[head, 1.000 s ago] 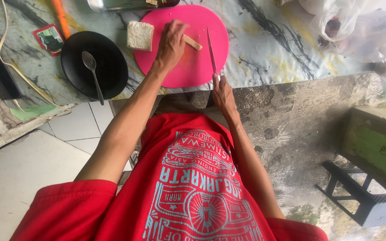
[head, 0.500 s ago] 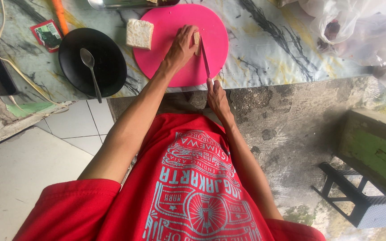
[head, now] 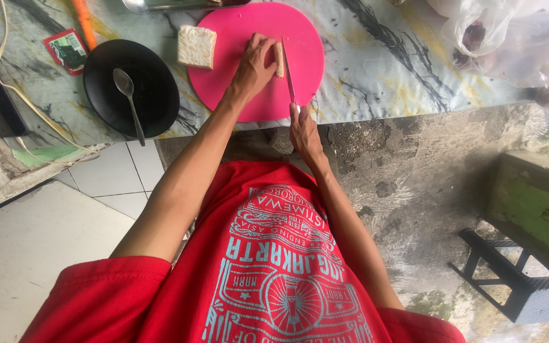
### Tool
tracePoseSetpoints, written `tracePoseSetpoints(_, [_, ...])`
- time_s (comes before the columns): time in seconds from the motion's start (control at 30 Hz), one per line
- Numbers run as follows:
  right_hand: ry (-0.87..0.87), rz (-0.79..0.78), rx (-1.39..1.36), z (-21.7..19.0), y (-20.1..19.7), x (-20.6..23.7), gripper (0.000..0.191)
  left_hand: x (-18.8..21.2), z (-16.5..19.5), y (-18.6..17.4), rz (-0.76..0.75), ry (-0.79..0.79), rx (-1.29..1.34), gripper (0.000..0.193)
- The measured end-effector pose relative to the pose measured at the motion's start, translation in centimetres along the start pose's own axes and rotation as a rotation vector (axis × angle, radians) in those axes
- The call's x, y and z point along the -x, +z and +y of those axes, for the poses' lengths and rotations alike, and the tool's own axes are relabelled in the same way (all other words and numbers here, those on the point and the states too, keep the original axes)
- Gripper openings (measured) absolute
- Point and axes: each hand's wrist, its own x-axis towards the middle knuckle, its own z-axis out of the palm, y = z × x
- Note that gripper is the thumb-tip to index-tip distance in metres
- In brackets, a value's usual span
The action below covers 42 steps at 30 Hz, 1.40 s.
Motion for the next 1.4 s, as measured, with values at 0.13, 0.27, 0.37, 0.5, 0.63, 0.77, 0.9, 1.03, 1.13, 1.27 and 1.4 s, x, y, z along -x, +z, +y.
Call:
tracePoseSetpoints(0.13, [0.016, -0.039, 0.005, -0.2, 0.4, -0.1, 0.048, 0.2, 0.0, 0.1, 0.062, 0.029, -0.006, 0.049])
tracePoseSetpoints(0.27, [0.057, -0.088, 0.031, -0.7, 0.7, -0.2, 0.046, 0.0, 0.0, 0.3, 0.051, -0.005, 0.014, 0.046])
tracePoseSetpoints(0.37, [0.093, -0.111, 0.015, -0.9, 0.7, -0.1, 0.043, -0.1, -0.1, 0.5, 0.054, -0.005, 0.007, 0.042])
tracePoseSetpoints(0.5, [0.035, -0.075, 0.015, -1.3, 0.5, 0.1, 0.043, -0.1, 0.0, 0.7, 0.054, -0.015, -0.013, 0.041])
tracePoseSetpoints(0.63, [0.010, -0.011, 0.054, -2.0, 0.6, 0.2, 0.043, -0.1, 0.0, 0.6, 0.054, -0.006, 0.000, 0.048])
tracePoseSetpoints(0.77, [0.077, -0.072, 0.095, -2.6, 0.7, 0.4, 0.041, -0.1, 0.2, 0.5, 0.043, -0.008, -0.019, 0.051])
tracePoseSetpoints(0.9, [0.098, -0.067, 0.078, -2.7, 0.9, 0.5, 0.038, 0.0, 0.5, 0.5, 0.037, -0.022, -0.032, 0.048])
tracePoseSetpoints(1.03, [0.125, -0.051, -0.038, -2.5, 1.1, 0.4, 0.037, 0.0, 0.6, 0.5, 0.023, -0.046, -0.035, 0.050])
tracePoseSetpoints(1.13, [0.111, -0.074, 0.043, -2.4, 1.1, 0.4, 0.037, 0.0, 0.4, 0.5, 0.029, -0.014, -0.014, 0.048])
tracePoseSetpoints(1.27, [0.065, -0.099, 0.145, -2.4, 1.0, 0.4, 0.043, 0.0, 0.3, 0.6, 0.041, -0.010, -0.004, 0.047])
tracePoseSetpoints(1.4, [0.088, -0.087, 0.111, -2.6, 0.8, 0.2, 0.042, 0.1, 0.3, 0.6, 0.040, -0.023, 0.010, 0.045])
